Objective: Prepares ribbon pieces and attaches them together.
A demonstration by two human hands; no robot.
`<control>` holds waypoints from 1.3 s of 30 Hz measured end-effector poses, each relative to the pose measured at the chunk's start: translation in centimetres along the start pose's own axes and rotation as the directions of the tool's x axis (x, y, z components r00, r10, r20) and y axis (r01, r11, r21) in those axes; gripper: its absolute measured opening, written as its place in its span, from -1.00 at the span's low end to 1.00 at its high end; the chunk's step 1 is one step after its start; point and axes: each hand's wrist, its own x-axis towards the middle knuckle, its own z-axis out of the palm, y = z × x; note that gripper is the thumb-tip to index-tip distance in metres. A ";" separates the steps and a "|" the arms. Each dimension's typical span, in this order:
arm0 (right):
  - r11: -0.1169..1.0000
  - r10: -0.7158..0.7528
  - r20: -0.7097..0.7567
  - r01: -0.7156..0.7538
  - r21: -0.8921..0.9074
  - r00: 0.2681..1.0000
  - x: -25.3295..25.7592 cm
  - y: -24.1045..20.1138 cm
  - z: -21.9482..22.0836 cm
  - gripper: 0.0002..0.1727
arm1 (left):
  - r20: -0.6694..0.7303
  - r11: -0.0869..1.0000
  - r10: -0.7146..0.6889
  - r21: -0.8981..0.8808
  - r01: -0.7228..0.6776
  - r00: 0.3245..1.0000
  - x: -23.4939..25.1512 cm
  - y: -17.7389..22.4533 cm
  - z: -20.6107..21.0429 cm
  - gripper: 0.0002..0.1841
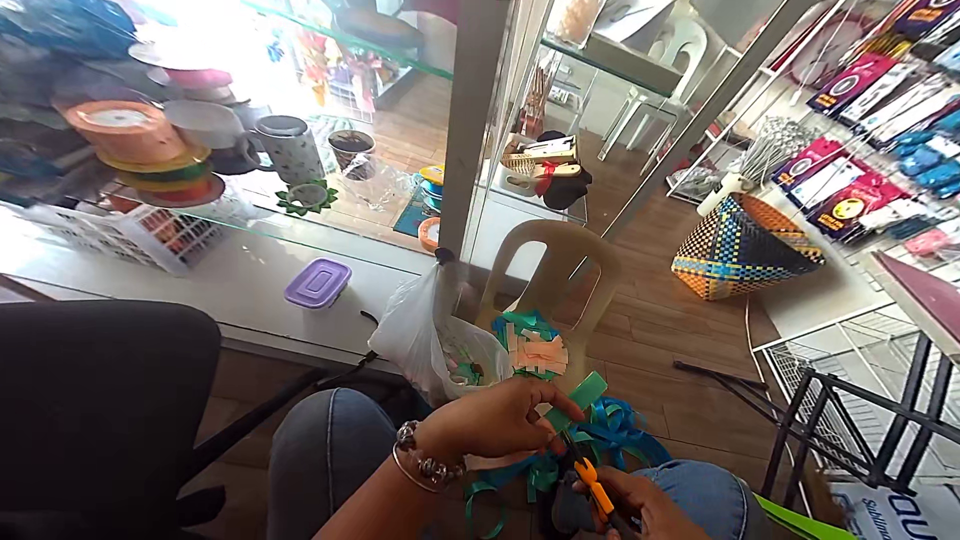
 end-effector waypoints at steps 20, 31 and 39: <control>0.998 0.019 0.011 -0.019 0.061 1.000 1.4 0.4 0.7 -0.41 | 0.072 1.000 -0.013 -0.007 0.013 0.997 0.4 -0.8 -0.4 -0.62; 1.000 0.003 -0.036 -0.002 0.028 0.999 0.9 0.6 0.7 -0.61 | 0.094 1.000 0.004 -0.009 -0.003 0.996 0.6 -0.6 -0.2 -0.62; 1.000 0.020 -0.019 -0.020 0.000 1.000 1.1 0.3 0.6 -0.54 | 0.107 0.999 -0.043 0.016 0.042 0.993 0.7 -0.5 -0.1 -0.61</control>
